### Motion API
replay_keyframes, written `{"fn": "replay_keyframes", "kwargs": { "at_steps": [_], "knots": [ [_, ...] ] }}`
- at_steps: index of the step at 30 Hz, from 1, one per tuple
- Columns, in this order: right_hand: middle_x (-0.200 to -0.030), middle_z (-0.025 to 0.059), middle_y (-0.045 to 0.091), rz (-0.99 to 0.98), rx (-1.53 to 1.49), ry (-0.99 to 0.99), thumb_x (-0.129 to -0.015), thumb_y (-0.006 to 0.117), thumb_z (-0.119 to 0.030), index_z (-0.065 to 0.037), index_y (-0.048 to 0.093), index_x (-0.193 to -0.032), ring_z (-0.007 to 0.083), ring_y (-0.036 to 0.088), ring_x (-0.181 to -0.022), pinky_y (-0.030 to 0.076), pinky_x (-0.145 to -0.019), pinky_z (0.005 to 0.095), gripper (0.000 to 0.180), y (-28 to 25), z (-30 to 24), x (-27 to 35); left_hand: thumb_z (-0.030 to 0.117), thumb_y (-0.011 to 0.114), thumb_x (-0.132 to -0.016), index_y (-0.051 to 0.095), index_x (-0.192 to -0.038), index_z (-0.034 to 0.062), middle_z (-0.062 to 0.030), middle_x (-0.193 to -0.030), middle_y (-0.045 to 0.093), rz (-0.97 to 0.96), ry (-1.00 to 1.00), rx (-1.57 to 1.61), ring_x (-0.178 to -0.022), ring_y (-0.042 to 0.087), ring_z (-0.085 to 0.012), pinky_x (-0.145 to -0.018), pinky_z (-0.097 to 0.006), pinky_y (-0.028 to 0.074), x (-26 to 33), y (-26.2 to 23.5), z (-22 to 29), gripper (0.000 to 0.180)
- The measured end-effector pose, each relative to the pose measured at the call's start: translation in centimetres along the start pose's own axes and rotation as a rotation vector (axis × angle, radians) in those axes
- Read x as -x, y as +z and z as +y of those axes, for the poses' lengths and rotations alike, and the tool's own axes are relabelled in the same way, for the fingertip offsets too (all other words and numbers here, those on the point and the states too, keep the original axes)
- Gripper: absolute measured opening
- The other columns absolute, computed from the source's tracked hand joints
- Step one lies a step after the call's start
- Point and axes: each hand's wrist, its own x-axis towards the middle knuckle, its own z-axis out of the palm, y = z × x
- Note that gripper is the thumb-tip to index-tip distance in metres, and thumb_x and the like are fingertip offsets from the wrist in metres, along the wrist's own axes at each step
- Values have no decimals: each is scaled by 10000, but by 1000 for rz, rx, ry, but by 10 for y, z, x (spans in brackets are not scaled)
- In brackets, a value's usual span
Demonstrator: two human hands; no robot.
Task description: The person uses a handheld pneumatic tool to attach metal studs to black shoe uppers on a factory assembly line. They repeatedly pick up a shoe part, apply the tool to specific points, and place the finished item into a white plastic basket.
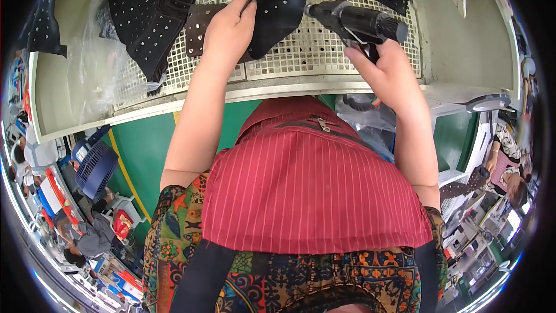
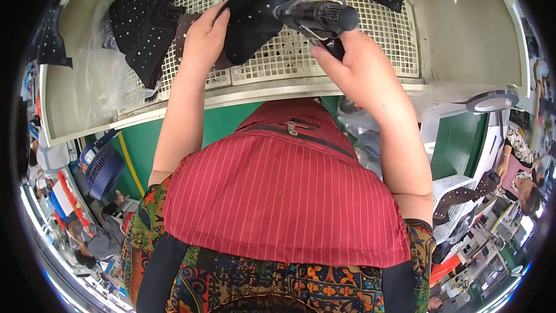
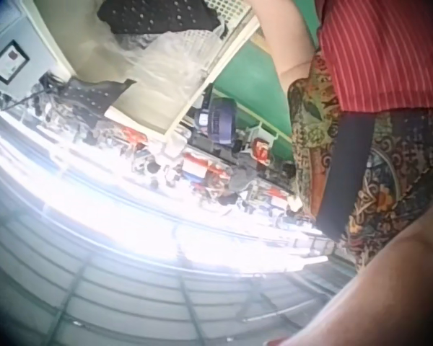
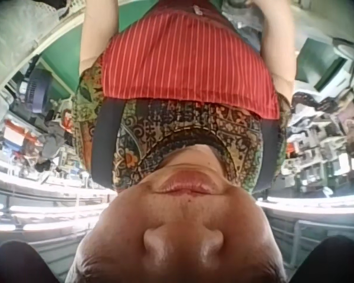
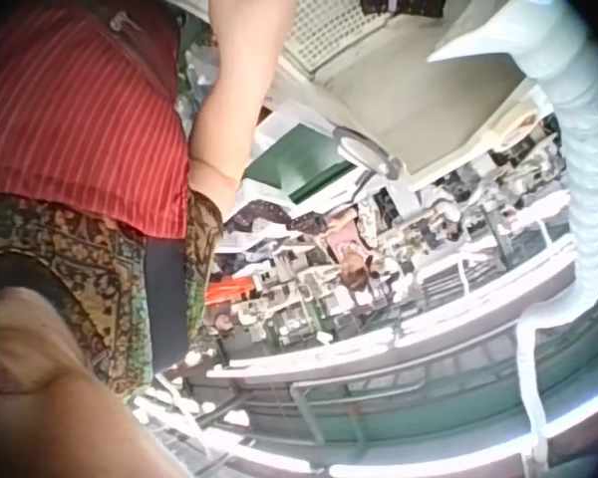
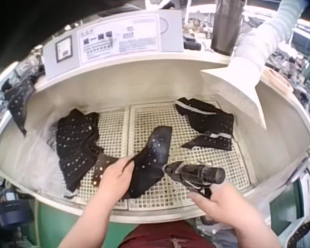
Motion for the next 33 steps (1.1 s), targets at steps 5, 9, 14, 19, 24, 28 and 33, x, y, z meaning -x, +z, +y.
{"fn": "replay_keyframes", "kwargs": {
  "at_steps": [5, 9, 14, 19, 24, 28, 33],
  "knots": [
    [-806, 213, 615, -71, 113, -53, -825, 637, -223, 9, 554, -1081, 377, 600, -758, 472, -696, 415, 355, -9, -9, -3, 284, 472, -929, 596, -1175, 80, -197, -1023, 651, 38, -30, 16, -978, 613, -351, -854, -374, 463, 1, 3, -5, 343],
    [-824, 217, 624, 20, 87, -17, -823, 637, -209, 4, 555, -1087, 389, 608, -786, 477, -715, 415, 349, -16, 3, -6, 277, 475, -929, 595, -1183, 78, -201, -1033, 649, 28, -42, 46, -989, 612, -351, -863, -369, 461, 4, -1, 4, 344],
    [-810, 207, 619, -79, 161, -19, -822, 641, -196, -3, 566, -1075, 389, 590, -758, 474, -701, 411, 327, -26, -15, 5, 274, 473, -933, 589, -1189, 61, -202, -1031, 651, 68, -30, 24, -986, 618, -337, -862, -356, 461, 11, -1, 4, 353],
    [-777, 185, 605, -69, -38, -112, -817, 653, -180, 1, 583, -1057, 335, 562, -692, 466, -675, 381, 308, -22, -2, 9, 236, 484, -940, 586, -1184, 29, -175, -1037, 659, 169, -14, 134, -968, 630, -268, -866, -321, 459, 27, -5, -4, 336],
    [-818, 168, 631, -159, -341, -166, -817, 648, -165, 21, 604, -1015, 276, 584, -738, 466, -721, 345, 275, -16, 11, 11, 166, 463, -958, 562, -1217, 3, -127, -1144, 621, 335, 64, 195, -1047, 578, -190, -932, -291, 419, 62, -10, -17, 321],
    [-847, 175, 625, -256, -269, -282, -803, 649, -182, 6, 567, -1084, 298, 600, -761, 469, -720, 359, 348, 1, 8, 5, 98, 400, -968, 501, -1272, -33, -120, -1230, 572, 378, 117, 258, -1132, 527, -193, -991, -292, 374, 84, -4, -27, 346],
    [-834, 188, 614, -406, -193, -261, -816, 624, -214, -5, 534, -1119, 350, 596, -763, 469, -721, 400, 379, 7, -13, -5, 52, 358, -959, 458, -1309, -43, -129, -1292, 530, 435, 78, 362, -1173, 504, -198, -1009, -296, 362, 97, 3, -34, 376]
  ]
}}
